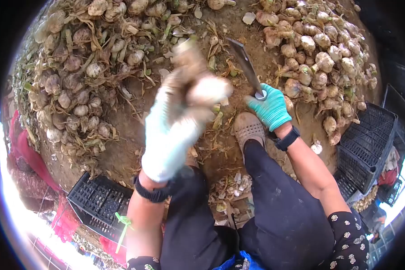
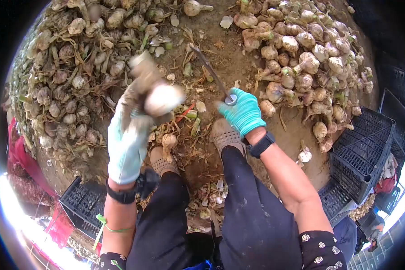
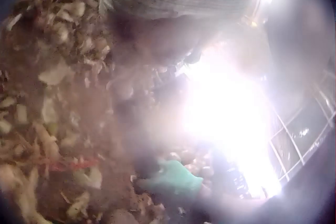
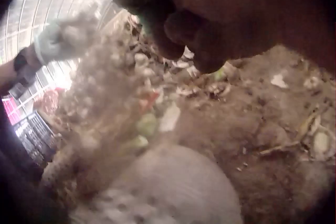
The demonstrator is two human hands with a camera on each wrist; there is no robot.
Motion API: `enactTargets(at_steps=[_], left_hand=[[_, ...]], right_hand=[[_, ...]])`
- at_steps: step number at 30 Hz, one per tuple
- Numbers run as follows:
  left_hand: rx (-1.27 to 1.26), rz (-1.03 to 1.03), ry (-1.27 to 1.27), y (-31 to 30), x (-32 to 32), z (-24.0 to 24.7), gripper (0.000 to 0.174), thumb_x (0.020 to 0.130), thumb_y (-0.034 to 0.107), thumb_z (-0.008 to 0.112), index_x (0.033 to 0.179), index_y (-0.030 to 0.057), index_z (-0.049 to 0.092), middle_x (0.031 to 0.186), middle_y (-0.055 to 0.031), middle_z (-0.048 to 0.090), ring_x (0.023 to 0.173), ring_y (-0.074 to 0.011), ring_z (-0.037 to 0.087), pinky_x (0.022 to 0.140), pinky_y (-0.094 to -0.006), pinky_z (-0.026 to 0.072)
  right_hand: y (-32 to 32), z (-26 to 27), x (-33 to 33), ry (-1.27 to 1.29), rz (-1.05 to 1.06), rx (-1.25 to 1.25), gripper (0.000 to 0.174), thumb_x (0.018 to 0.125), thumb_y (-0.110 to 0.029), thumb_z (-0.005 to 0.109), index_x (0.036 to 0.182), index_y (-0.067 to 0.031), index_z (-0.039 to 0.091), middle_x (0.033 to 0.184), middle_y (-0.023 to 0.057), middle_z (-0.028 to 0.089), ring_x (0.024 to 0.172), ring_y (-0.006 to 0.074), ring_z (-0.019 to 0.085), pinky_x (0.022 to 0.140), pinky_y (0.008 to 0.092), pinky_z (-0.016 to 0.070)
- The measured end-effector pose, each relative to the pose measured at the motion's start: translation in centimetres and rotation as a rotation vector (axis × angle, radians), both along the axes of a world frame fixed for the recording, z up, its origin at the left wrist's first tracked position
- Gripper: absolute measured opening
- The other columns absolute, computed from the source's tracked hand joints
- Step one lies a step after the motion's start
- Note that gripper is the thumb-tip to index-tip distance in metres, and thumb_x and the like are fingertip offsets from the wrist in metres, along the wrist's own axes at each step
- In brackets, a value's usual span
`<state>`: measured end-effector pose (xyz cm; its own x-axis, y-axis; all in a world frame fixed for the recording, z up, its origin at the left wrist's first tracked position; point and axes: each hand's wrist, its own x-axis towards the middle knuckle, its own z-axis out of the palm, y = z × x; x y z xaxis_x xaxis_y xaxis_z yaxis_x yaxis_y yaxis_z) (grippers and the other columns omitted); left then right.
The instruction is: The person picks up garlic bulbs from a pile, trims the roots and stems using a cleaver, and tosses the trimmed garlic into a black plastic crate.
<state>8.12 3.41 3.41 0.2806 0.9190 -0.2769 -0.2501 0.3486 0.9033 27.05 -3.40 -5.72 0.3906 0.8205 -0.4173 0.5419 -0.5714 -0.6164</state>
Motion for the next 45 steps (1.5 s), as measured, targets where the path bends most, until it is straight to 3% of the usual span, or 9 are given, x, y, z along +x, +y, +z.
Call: enactTargets(at_steps=[6,10,14,16,20,29,39,41,45], left_hand=[[0.119,-0.862,1.459,-1.4,-3.9,-5.3,0.061,0.061,0.048,0.068,0.094,-0.0013,0.055,0.081,-0.0231,0.060,0.078,-0.0353,0.059,0.070,-0.0375,0.0474],[0.042,-1.039,1.569,-4.9,-6.9,-11.4,0.045,0.063,0.023,0.069,0.099,0.0008,0.053,0.080,-0.0165,0.061,0.079,-0.0310,0.059,0.073,-0.0362,0.0468],[-0.214,-0.797,1.216,-4.3,-8.2,-10.9,0.036,0.067,0.005,0.064,0.101,0.0026,0.053,0.081,-0.0073,0.060,0.075,-0.0233,0.059,0.070,-0.0321,0.0477],[-0.544,-0.286,0.220,-3.4,-6.6,-7.3,0.038,0.067,-0.001,0.065,0.103,0.0044,0.052,0.089,-0.0029,0.057,0.080,-0.0173,0.056,0.073,-0.0281,0.0470],[0.097,-0.259,0.419,-3.0,-5.6,-6.2,0.039,0.070,-0.004,0.059,0.108,0.0006,0.050,0.090,-0.0060,0.059,0.079,-0.0174,0.058,0.067,-0.0297,0.0490],[-0.685,-0.006,-0.560,-1.9,-3.1,-3.5,0.029,0.083,0.010,0.053,0.110,0.0012,0.044,0.093,-0.0099,0.058,0.086,-0.0164,0.058,0.074,-0.0305,0.0498],[-0.370,-0.151,-0.276,-2.3,-3.6,-4.4,0.023,0.085,0.006,0.046,0.108,0.0010,0.047,0.097,-0.0093,0.057,0.084,-0.0168,0.058,0.074,-0.0277,0.0495],[0.735,-0.647,0.680,-2.0,-3.9,-5.0,0.032,0.078,0.008,0.059,0.107,0.0005,0.048,0.096,-0.0076,0.058,0.085,-0.0145,0.057,0.073,-0.0263,0.0484],[-0.005,-0.338,0.430,-2.7,-1.6,-0.9,0.064,0.049,0.012,0.082,0.105,0.0007,0.051,0.093,-0.0049,0.058,0.085,-0.0122,0.055,0.076,-0.0257,0.0461]], right_hand=[[-0.2,-0.7,0.6,0.149,-0.053,0.011,0.032,0.064,-0.028,0.070,0.077,-0.0007,0.059,0.063,0.0136,0.059,0.060,0.0276,0.057,0.058,0.0339,0.0455],[-0.6,0.2,-0.3,0.138,0.046,-0.111,0.033,0.063,-0.030,0.070,0.077,-0.0022,0.059,0.064,0.0147,0.058,0.061,0.0288,0.057,0.058,0.0353,0.0455],[-0.7,1.4,-2.1,0.109,0.184,0.065,0.030,0.065,-0.030,0.068,0.074,-0.0028,0.057,0.062,0.0151,0.057,0.061,0.0313,0.056,0.057,0.0378,0.0450],[-0.5,2.8,-3.2,0.086,0.259,0.023,0.022,0.067,-0.024,0.064,0.074,-0.0039,0.057,0.064,0.0150,0.056,0.061,0.0322,0.056,0.056,0.0387,0.0454],[-0.9,3.9,-4.4,-0.105,0.640,0.326,0.018,0.061,-0.015,0.059,0.077,-0.0080,0.053,0.068,0.0096,0.051,0.061,0.0274,0.055,0.052,0.0375,0.0448],[-0.4,6.0,-5.3,-0.209,0.741,0.399,0.016,0.059,-0.009,0.056,0.075,-0.0077,0.052,0.070,0.0099,0.050,0.062,0.0253,0.055,0.054,0.0350,0.0440],[-0.6,4.6,-5.2,-0.072,0.658,0.571,0.020,0.057,-0.009,0.056,0.076,-0.0059,0.052,0.068,0.0096,0.050,0.062,0.0253,0.054,0.053,0.0356,0.0432],[-0.5,3.4,-4.7,-0.184,0.612,0.554,0.017,0.059,-0.008,0.056,0.076,-0.0061,0.054,0.067,0.0101,0.052,0.062,0.0262,0.056,0.052,0.0353,0.0437],[-0.5,0.5,-2.7,-0.320,0.226,0.394,0.015,0.069,-0.017,0.063,0.074,-0.0041,0.056,0.062,0.0078,0.057,0.058,0.0194,0.059,0.053,0.0301,0.0465]])
